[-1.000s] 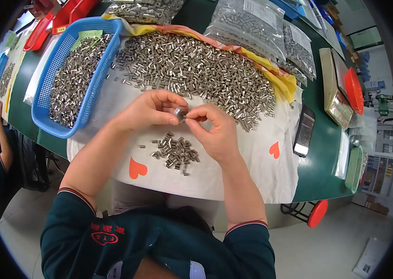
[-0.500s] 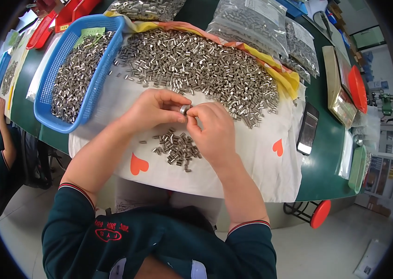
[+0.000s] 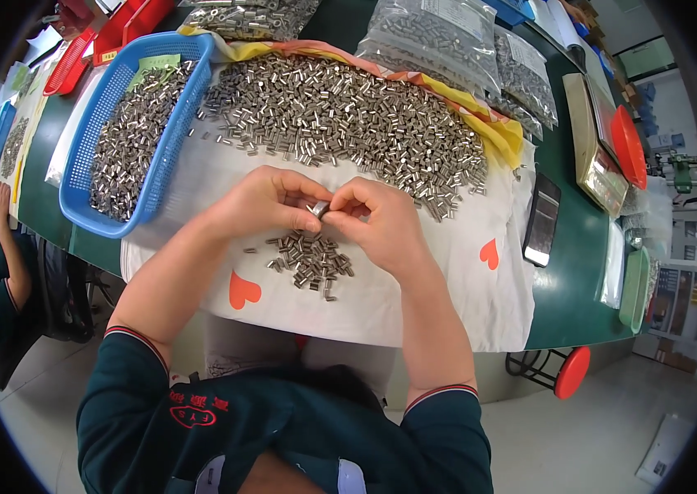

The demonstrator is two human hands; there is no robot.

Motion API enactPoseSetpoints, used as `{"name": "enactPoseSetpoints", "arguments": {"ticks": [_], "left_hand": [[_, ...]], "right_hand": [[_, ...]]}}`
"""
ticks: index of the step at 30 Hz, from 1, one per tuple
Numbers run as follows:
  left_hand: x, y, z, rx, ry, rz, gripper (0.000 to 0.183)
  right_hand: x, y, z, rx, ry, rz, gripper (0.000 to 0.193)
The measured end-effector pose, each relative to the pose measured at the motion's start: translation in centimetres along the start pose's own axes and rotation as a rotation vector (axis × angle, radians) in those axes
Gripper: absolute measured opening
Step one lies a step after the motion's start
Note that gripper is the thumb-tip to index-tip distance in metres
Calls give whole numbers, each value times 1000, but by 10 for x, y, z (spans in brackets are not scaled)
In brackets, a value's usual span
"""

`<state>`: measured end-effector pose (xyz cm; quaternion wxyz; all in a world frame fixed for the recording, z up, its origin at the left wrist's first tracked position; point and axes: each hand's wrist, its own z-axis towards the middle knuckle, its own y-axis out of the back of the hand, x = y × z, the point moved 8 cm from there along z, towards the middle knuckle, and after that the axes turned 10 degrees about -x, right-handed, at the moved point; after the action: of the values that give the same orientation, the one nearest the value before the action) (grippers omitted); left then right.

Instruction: Sorting and inspecting small metal hardware components at a workbench.

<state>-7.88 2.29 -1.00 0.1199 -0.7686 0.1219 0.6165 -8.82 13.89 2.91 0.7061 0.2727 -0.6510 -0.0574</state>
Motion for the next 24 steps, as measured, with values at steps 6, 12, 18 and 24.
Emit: {"name": "enactPoseSetpoints", "arguments": {"ticks": [6,12,18,24], "left_hand": [[-4,-14,-10,88,-20,108,33],[8,1,-6,46,-47,25,34],[-53,21,-36,-133,-392,-179,34],[16,84,-222,-386,22,-256,42]], "right_hand": [[-17,25,2,-76,-70,202,5],[-19,13,14,-281,101,-64,11],[-14,51,14,-606,293,-142,14],[-18,33,20,-502,424,-188,16]]}}
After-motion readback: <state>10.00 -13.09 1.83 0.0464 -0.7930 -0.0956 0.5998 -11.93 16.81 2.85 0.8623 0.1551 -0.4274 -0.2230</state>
